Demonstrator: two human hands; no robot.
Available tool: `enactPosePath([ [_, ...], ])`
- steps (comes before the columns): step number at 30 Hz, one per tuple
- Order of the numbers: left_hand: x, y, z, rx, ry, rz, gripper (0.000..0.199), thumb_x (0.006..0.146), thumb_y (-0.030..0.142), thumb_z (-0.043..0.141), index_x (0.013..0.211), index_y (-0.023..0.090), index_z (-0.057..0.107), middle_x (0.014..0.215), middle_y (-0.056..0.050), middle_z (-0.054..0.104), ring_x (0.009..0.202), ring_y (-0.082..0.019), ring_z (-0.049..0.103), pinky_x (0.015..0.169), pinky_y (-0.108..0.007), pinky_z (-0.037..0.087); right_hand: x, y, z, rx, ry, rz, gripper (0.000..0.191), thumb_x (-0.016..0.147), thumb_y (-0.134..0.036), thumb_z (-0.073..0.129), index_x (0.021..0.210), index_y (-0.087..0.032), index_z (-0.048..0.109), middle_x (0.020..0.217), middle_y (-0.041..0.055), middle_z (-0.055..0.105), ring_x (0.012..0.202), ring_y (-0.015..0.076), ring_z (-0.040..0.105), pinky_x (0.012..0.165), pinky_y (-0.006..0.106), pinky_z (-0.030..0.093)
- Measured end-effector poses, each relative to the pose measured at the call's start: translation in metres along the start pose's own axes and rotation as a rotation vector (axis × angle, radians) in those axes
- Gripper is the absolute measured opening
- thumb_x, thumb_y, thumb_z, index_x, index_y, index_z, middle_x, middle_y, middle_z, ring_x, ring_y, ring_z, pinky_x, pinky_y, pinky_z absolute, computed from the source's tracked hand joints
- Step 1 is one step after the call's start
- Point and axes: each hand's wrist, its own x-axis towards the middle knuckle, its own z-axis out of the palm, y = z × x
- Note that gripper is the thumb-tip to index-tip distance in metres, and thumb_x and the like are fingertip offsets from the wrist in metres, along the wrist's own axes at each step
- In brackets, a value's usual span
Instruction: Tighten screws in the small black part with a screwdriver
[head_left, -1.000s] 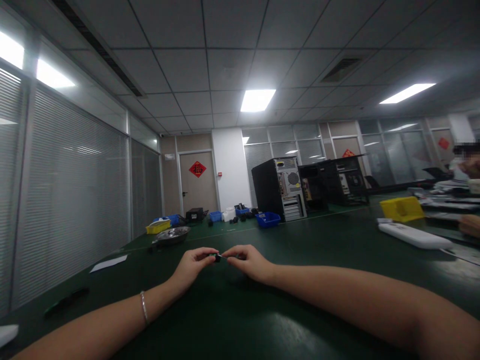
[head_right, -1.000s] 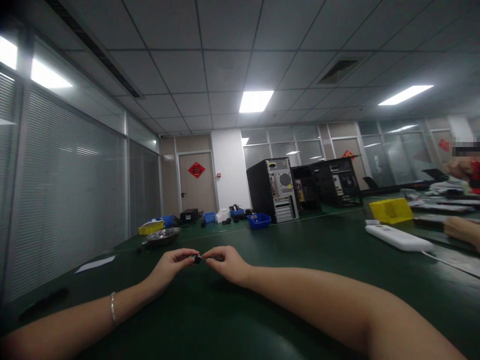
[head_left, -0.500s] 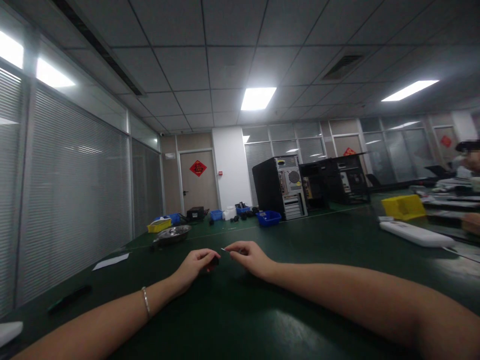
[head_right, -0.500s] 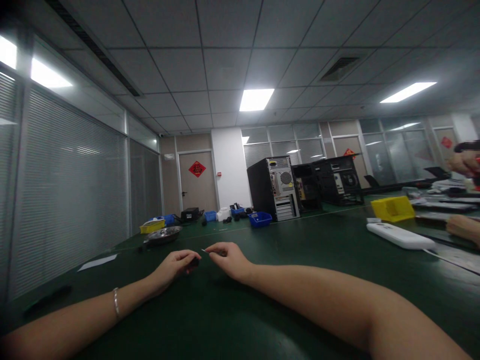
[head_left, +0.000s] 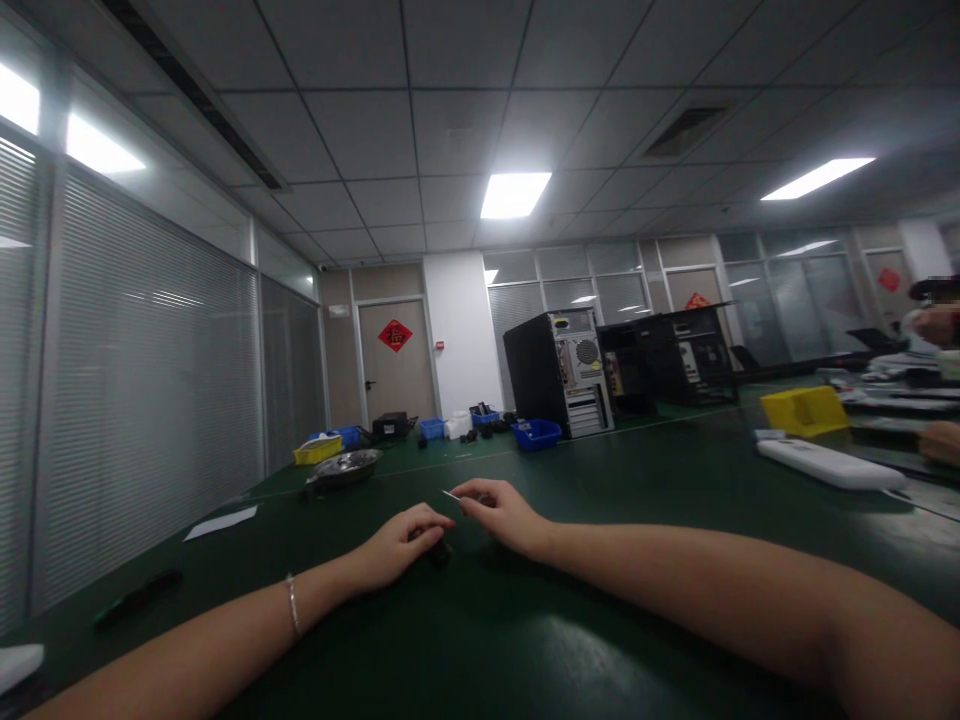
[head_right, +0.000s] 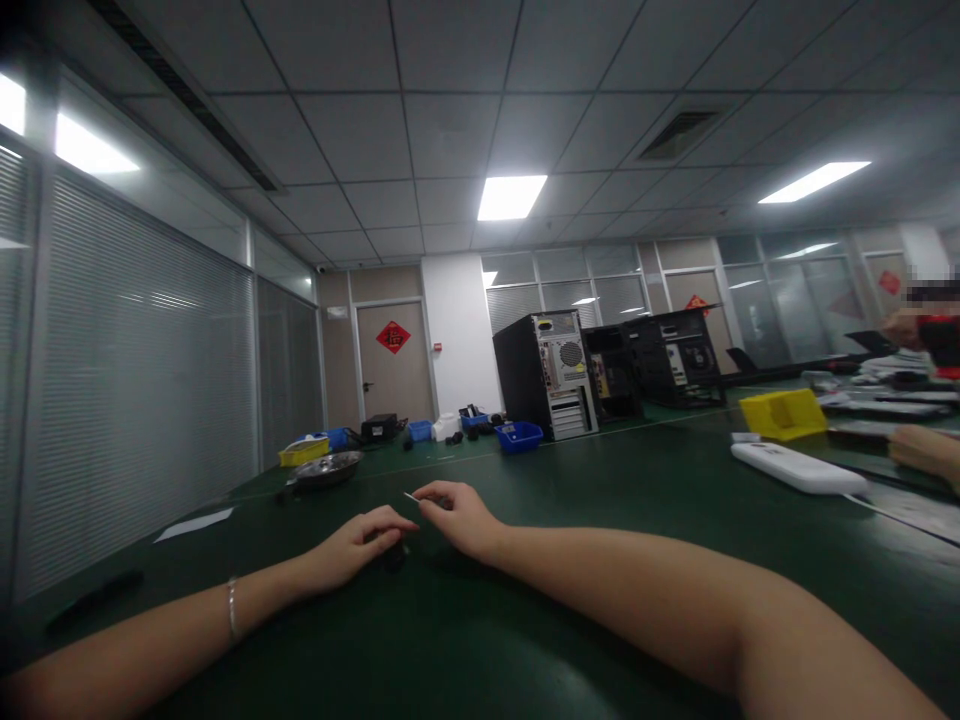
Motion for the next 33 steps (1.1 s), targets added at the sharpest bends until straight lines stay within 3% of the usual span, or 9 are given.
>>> enactPosePath([
  [4, -0.001, 0.0, 0.003, 0.053, 0.087, -0.05, 0.038, 0.082, 0.049, 0.041, 0.097, 0.017, 0.058, 0.091, -0.004, 0.054, 0.079, -0.017, 0.049, 0.069, -0.026, 0.038, 0.0, -0.003, 0.0, -0.051, -0.003, -0.002, 0.033, 0.082, -0.037, 0.05, 0.104, -0.016, 0.061, 0.098, 0.0059, 0.063, 0.091, 0.0192, 0.056, 0.08, 0.03, 0.042],
  [7, -0.003, 0.003, 0.006, 0.153, 0.036, -0.101, 0.042, 0.075, 0.054, 0.05, 0.094, 0.017, 0.055, 0.087, -0.003, 0.053, 0.074, -0.016, 0.046, 0.062, -0.024, 0.036, 0.002, 0.005, 0.0, -0.146, 0.01, 0.028, 0.025, 0.078, -0.032, 0.055, 0.097, -0.016, 0.061, 0.089, 0.0037, 0.061, 0.083, 0.0175, 0.055, 0.074, 0.028, 0.042],
  [12, -0.002, 0.004, 0.008, 0.241, 0.003, -0.094, 0.044, 0.069, 0.054, 0.058, 0.092, 0.017, 0.054, 0.088, -0.002, 0.052, 0.076, -0.016, 0.045, 0.064, -0.025, 0.036, 0.006, 0.023, 0.002, -0.207, -0.045, 0.109, 0.024, 0.067, -0.016, 0.06, 0.091, -0.017, 0.055, 0.082, -0.0003, 0.058, 0.075, 0.0144, 0.054, 0.064, 0.024, 0.042],
  [17, 0.001, -0.003, 0.004, 0.068, 0.024, -0.1, 0.041, 0.074, 0.048, 0.055, 0.102, 0.017, 0.053, 0.09, -0.003, 0.053, 0.076, -0.015, 0.047, 0.065, -0.026, 0.038, 0.004, 0.022, 0.0, -0.23, -0.157, 0.16, 0.028, 0.066, -0.017, 0.059, 0.093, -0.019, 0.054, 0.087, 0.001, 0.06, 0.079, 0.0162, 0.056, 0.064, 0.024, 0.042],
  [23, 0.005, -0.018, 0.003, -0.243, 0.049, -0.083, 0.046, 0.067, 0.028, 0.067, 0.108, 0.017, 0.048, 0.095, -0.004, 0.056, 0.081, -0.016, 0.053, 0.072, -0.029, 0.042, 0.001, 0.011, -0.005, -0.225, -0.272, 0.18, 0.04, 0.063, -0.027, 0.068, 0.099, -0.02, 0.053, 0.092, 0.0007, 0.06, 0.082, 0.0175, 0.057, 0.066, 0.026, 0.043],
  [29, 0.006, -0.022, 0.004, -0.329, 0.063, -0.074, 0.046, 0.067, 0.025, 0.067, 0.108, 0.017, 0.048, 0.093, -0.005, 0.061, 0.082, -0.018, 0.058, 0.074, -0.032, 0.044, 0.0, 0.016, -0.005, -0.194, -0.259, 0.141, 0.033, 0.066, -0.026, 0.067, 0.095, -0.02, 0.054, 0.091, -0.0001, 0.061, 0.085, 0.0176, 0.058, 0.069, 0.027, 0.045],
  [33, 0.004, -0.014, 0.006, -0.339, 0.07, -0.076, 0.046, 0.068, 0.026, 0.068, 0.107, 0.017, 0.046, 0.091, -0.006, 0.063, 0.083, -0.019, 0.06, 0.074, -0.032, 0.045, -0.002, 0.014, -0.002, -0.097, -0.127, 0.059, 0.032, 0.067, -0.023, 0.067, 0.094, -0.019, 0.051, 0.092, 0.0007, 0.062, 0.086, 0.0174, 0.059, 0.073, 0.029, 0.046],
])
